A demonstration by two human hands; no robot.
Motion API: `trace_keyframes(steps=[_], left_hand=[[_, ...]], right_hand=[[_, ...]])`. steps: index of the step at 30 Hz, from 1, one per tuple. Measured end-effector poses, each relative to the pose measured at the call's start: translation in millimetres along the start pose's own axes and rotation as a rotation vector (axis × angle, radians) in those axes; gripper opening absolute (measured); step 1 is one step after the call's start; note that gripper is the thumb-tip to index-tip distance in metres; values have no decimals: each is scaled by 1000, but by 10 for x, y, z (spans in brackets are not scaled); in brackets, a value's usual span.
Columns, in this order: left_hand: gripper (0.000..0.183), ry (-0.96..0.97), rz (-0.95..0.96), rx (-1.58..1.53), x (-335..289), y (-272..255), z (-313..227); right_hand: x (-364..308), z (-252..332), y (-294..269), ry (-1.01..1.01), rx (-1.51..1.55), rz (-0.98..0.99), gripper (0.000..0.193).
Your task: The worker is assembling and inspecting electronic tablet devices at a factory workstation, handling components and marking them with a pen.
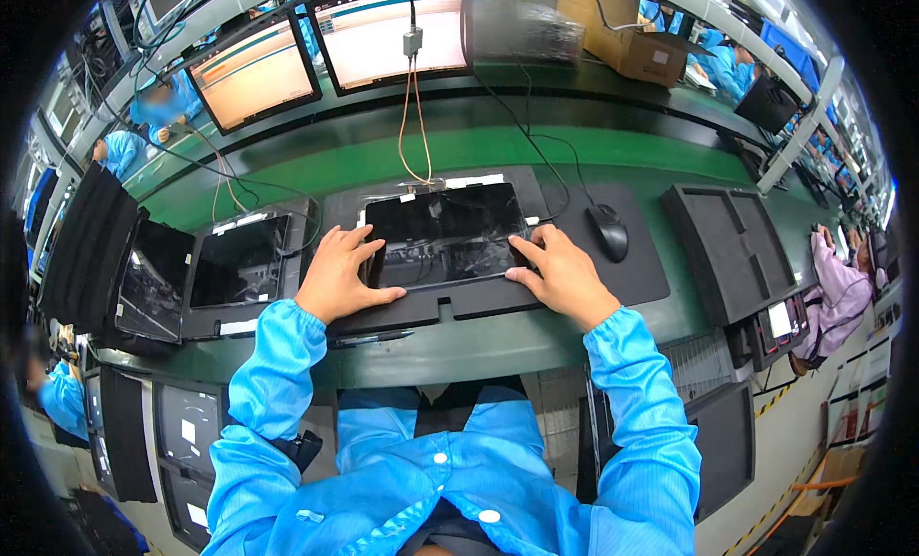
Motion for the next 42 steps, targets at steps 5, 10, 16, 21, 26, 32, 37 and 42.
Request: trace_keyframes(steps=[5,10,16,21,26,32,37,42], left_hand=[[87,16,-27,28,-18,-43,-44],[86,33,-23,26,-29,6,-99],[84,50,-95,-9,-77,39,-133],[80,97,-169,-59,34,17,-107],[77,3,-71,-30,-60,-74,55],[30,-174,-645,-421,-1463,-1154,-148],[21,-595,-783,-384,-3554,-1496,-125],[34,-1304,-706,123,-5922,-1967,-233]], right_hand=[[195,63,-82,23,-14,76,37],[1027,460,-98,-217,54,-318,20],[1478,635,663,-270,69,-122,34],[1462,639,632,-255,12,-222,28],[1526,1035,500,-374,-6,-320,20],[298,2382,277,-722,182,-154,19],[-241,2459,560,-523,-185,-42,22],[76,2578,531,-702,-60,160,12]])
Point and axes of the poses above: each hand's wrist, its own x-axis towards the middle knuckle, its own y-axis out of the palm, z = x × y, the point moved 9 cm from there along x, towards the middle knuckle, and after that the axes turned 7 degrees about -x, right-handed, at the moved point
